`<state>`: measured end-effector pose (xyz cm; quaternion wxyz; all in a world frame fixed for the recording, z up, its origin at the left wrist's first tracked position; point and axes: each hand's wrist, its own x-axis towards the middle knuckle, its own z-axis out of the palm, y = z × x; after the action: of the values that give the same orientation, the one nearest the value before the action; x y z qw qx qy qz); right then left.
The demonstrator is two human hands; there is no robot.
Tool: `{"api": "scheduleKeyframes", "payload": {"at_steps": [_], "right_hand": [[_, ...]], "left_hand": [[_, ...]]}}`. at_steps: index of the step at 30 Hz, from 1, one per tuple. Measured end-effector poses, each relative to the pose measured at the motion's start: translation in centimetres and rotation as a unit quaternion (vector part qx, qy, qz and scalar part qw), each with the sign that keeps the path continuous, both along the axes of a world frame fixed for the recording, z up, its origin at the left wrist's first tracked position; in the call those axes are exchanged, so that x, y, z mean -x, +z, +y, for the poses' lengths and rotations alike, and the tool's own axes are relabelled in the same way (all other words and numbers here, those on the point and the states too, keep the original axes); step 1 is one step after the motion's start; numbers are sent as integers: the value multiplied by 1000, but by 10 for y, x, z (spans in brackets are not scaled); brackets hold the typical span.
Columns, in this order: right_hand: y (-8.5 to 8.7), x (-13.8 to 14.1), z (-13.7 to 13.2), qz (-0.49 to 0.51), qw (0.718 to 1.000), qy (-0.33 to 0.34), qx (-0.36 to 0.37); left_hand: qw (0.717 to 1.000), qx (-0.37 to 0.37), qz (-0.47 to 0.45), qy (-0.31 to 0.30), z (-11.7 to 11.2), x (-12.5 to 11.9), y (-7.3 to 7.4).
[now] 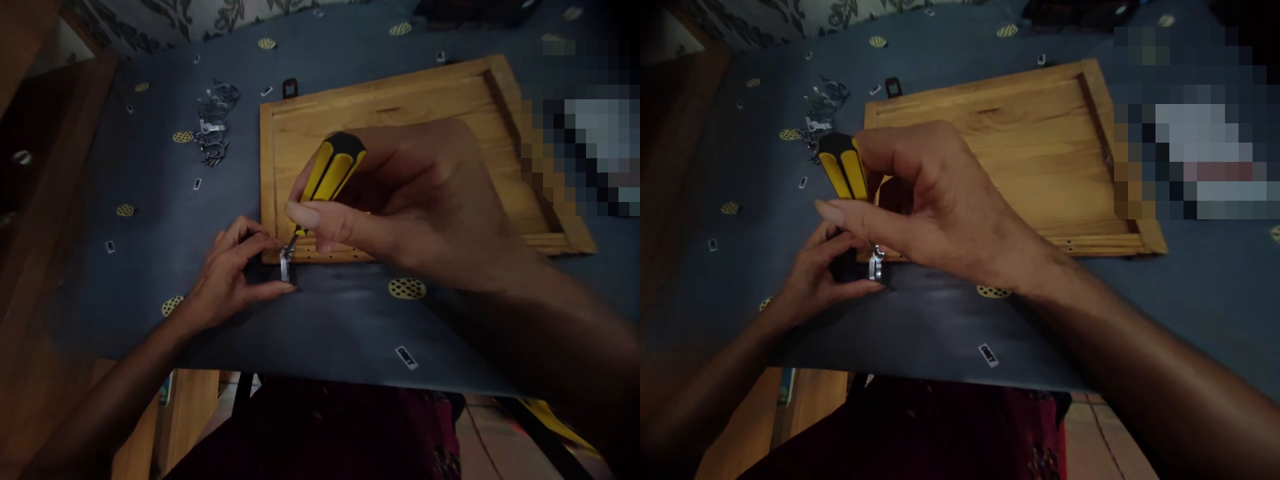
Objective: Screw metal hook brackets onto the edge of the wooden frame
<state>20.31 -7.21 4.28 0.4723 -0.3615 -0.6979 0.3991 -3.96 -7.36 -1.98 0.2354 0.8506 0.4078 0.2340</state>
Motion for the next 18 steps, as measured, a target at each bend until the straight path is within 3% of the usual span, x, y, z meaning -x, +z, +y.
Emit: {"api": "scheduleKeyframes", "payload": {"at_steps": [6,12,18], "right_hand": [[-4,0,6,-12,999,-2,-42],[-1,-2,2,18,999,26,23],[-5,0,6,5,1000,13,-3]], "left_hand": [[1000,-22,-6,-9,1,1,-2],[1000,14,-20,-16,1,0,0],[1000,-4,-6,-10,2,2,-2]]}}
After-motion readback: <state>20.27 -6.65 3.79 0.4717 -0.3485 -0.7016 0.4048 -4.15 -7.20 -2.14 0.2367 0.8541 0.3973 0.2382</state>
